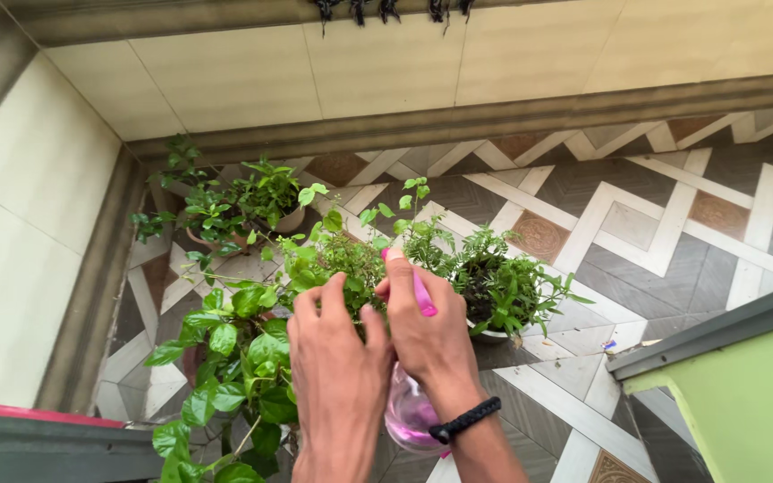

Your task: The person sprays water on potted plants using a spray bottle and touches the leaves by hand.

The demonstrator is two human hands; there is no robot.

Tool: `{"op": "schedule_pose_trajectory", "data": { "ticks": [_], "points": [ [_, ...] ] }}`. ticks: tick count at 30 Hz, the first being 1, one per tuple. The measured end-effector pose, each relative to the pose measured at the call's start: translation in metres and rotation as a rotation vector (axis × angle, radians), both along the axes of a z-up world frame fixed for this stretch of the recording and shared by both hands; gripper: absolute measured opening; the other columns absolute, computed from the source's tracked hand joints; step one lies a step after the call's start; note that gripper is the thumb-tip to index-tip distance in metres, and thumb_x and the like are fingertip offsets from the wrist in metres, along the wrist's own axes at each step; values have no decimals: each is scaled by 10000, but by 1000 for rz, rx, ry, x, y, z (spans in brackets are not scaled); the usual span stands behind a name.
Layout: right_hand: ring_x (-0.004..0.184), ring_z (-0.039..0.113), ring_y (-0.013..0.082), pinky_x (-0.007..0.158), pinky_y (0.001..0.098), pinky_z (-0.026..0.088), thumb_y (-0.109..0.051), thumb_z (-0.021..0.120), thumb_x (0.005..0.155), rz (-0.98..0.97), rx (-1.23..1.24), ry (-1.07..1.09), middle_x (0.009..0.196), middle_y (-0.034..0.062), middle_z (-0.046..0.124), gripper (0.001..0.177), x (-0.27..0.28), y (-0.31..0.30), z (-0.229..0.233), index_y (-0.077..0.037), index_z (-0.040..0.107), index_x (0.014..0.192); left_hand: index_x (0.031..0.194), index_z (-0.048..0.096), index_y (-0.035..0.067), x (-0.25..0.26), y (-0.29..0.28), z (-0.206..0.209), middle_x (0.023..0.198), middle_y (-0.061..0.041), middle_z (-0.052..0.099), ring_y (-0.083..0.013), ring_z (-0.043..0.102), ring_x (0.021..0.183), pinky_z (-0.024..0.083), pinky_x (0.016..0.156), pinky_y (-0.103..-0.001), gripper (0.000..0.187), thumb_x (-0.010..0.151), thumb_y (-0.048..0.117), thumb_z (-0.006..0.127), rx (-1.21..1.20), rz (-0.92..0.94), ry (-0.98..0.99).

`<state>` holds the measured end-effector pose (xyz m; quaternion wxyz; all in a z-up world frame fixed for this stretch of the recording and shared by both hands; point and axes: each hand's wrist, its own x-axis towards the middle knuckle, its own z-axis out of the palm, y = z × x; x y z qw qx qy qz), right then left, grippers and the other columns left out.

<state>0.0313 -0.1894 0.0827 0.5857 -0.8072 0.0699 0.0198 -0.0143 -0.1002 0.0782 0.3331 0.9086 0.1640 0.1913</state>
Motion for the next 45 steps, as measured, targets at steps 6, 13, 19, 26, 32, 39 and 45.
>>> {"op": "schedule_pose_trajectory", "data": {
  "ticks": [6,13,19,26,32,39,45],
  "points": [
    [614,653,188,596,332,509,-573,487,924,0,7,-20,613,88,671,611,6,-3,-5,-36,722,750,1302,570,-33,1,-10,6,1182,-244,595,-405,591,1084,489,904,-478,463,879,152,615,-1,-52,11],
    [606,658,175,607,320,513,-621,460,916,44,-68,30,659,86,705,667,11,11,-14,-36,745,766,1309,550,-69,6,21,-23,1177,-256,592,-393,601,1084,495,923,-464,497,877,163,624,20,-52,14],
    [419,627,179,433,334,493,-648,440,900,62,34,173,748,87,714,705,13,24,-25,-1,717,851,1320,551,-50,12,48,-47,1259,-269,573,-423,586,1089,481,913,-493,519,878,209,633,19,52,112],
    [422,632,195,458,338,503,-617,426,923,87,-30,134,797,96,739,690,14,31,-28,3,715,840,1311,559,-46,4,61,-42,1268,-268,572,-420,588,1103,483,936,-493,507,873,201,626,-14,17,65],
    [418,623,200,470,350,507,-588,429,931,103,-87,152,736,110,717,657,2,45,-16,-2,706,826,1320,550,-51,1,73,-33,1276,-275,557,-425,577,1117,479,944,-498,517,873,199,622,-87,16,69],
    [415,589,192,454,351,459,-550,460,972,77,-135,149,565,169,625,631,-16,46,-12,2,720,810,1329,529,-73,1,67,-16,1287,-281,547,-430,571,1136,484,941,-498,523,904,220,608,-212,-20,38],
    [548,581,129,520,310,458,-486,470,973,24,-133,-39,615,78,676,555,-9,53,-49,-24,742,830,1311,532,-72,6,64,-18,1291,-273,546,-429,561,1159,475,945,-493,507,902,217,607,-168,-8,33]
  ]
}}
